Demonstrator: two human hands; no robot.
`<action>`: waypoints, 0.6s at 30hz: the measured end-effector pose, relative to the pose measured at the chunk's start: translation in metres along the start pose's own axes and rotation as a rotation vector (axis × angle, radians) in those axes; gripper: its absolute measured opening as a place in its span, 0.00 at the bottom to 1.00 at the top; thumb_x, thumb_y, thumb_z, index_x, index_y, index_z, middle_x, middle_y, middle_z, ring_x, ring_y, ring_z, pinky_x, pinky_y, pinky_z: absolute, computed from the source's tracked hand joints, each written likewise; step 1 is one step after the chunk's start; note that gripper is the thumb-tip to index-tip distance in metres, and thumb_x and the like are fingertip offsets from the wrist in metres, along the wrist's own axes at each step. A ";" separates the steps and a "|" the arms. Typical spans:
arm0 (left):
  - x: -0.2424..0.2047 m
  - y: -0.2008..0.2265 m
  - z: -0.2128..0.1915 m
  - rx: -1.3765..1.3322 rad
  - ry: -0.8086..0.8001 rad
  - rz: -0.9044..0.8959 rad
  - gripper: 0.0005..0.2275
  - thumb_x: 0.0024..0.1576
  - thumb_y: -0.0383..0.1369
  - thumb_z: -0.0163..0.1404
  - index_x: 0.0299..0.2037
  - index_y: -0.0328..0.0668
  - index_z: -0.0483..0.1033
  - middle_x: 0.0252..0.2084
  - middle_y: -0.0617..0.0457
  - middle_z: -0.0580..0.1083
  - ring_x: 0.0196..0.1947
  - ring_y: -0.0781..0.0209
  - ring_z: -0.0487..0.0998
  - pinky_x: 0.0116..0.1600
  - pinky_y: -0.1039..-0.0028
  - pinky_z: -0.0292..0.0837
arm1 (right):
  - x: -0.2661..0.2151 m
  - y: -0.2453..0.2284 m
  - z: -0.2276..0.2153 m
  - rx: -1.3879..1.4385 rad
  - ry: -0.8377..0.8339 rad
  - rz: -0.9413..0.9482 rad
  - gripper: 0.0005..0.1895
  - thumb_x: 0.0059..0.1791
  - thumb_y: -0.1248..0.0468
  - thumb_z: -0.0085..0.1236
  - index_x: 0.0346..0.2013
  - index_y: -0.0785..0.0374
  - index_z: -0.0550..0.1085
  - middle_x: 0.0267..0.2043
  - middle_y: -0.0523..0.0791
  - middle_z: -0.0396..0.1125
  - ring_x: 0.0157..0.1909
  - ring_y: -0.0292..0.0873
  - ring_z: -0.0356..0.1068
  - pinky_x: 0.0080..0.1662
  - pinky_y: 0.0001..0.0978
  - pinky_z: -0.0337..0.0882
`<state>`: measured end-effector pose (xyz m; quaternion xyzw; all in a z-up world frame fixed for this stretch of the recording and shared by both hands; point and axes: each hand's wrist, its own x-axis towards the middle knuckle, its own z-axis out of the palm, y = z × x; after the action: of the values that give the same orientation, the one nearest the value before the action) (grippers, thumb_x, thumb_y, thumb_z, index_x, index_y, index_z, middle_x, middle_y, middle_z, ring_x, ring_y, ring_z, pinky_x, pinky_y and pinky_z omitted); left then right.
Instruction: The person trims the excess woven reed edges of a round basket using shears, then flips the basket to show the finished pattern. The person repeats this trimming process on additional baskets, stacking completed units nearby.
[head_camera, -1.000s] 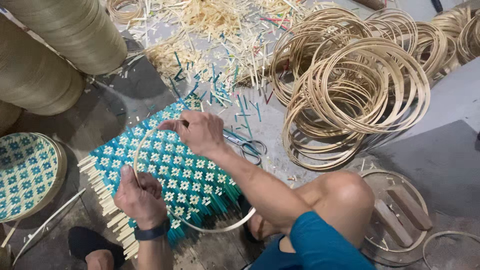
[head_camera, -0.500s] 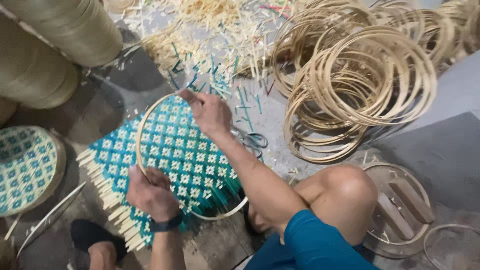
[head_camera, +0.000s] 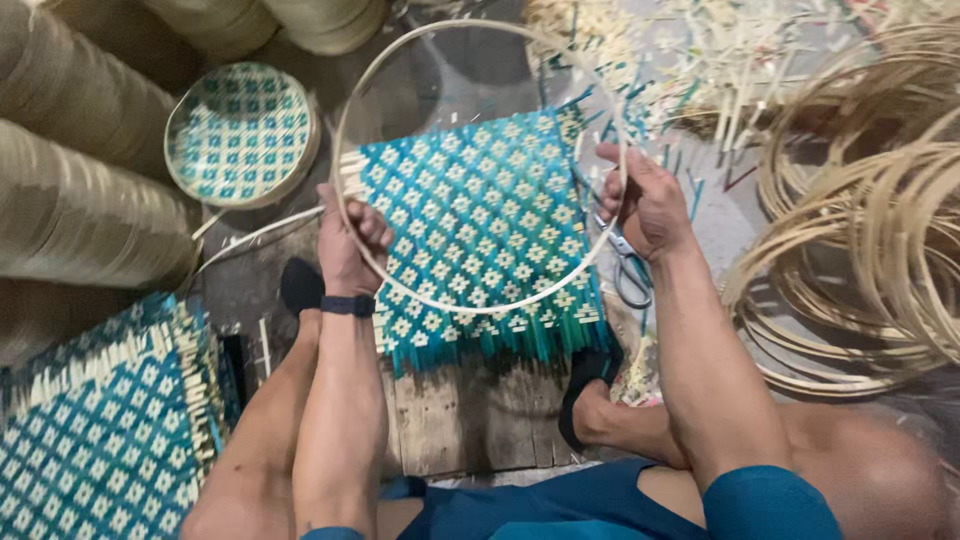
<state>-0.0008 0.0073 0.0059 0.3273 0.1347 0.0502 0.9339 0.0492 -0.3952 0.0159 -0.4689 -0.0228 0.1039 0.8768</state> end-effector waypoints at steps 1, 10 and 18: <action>-0.002 0.004 -0.003 -0.009 0.064 -0.068 0.21 0.66 0.52 0.41 0.27 0.45 0.66 0.20 0.57 0.60 0.20 0.64 0.60 0.26 0.73 0.57 | -0.001 0.003 0.002 -0.003 0.002 0.004 0.24 0.61 0.52 0.48 0.61 0.71 0.71 0.30 0.41 0.64 0.30 0.38 0.65 0.35 0.34 0.68; -0.018 0.008 -0.023 0.333 -0.037 -0.216 0.20 0.63 0.50 0.49 0.25 0.45 0.68 0.16 0.61 0.58 0.15 0.69 0.54 0.19 0.77 0.46 | 0.017 -0.030 0.033 -0.490 -0.050 0.217 0.23 0.54 0.48 0.54 0.40 0.68 0.76 0.24 0.41 0.64 0.22 0.34 0.61 0.27 0.27 0.62; -0.015 -0.013 -0.021 0.225 0.092 -0.241 0.21 0.63 0.47 0.52 0.22 0.49 0.63 0.15 0.64 0.55 0.12 0.73 0.51 0.17 0.80 0.43 | 0.021 -0.012 0.038 -0.419 0.162 0.292 0.29 0.51 0.45 0.63 0.17 0.53 0.60 0.14 0.35 0.49 0.14 0.31 0.46 0.19 0.28 0.44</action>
<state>-0.0215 0.0070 -0.0146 0.4085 0.2204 -0.0625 0.8835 0.0664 -0.3663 0.0460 -0.6451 0.0945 0.1843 0.7355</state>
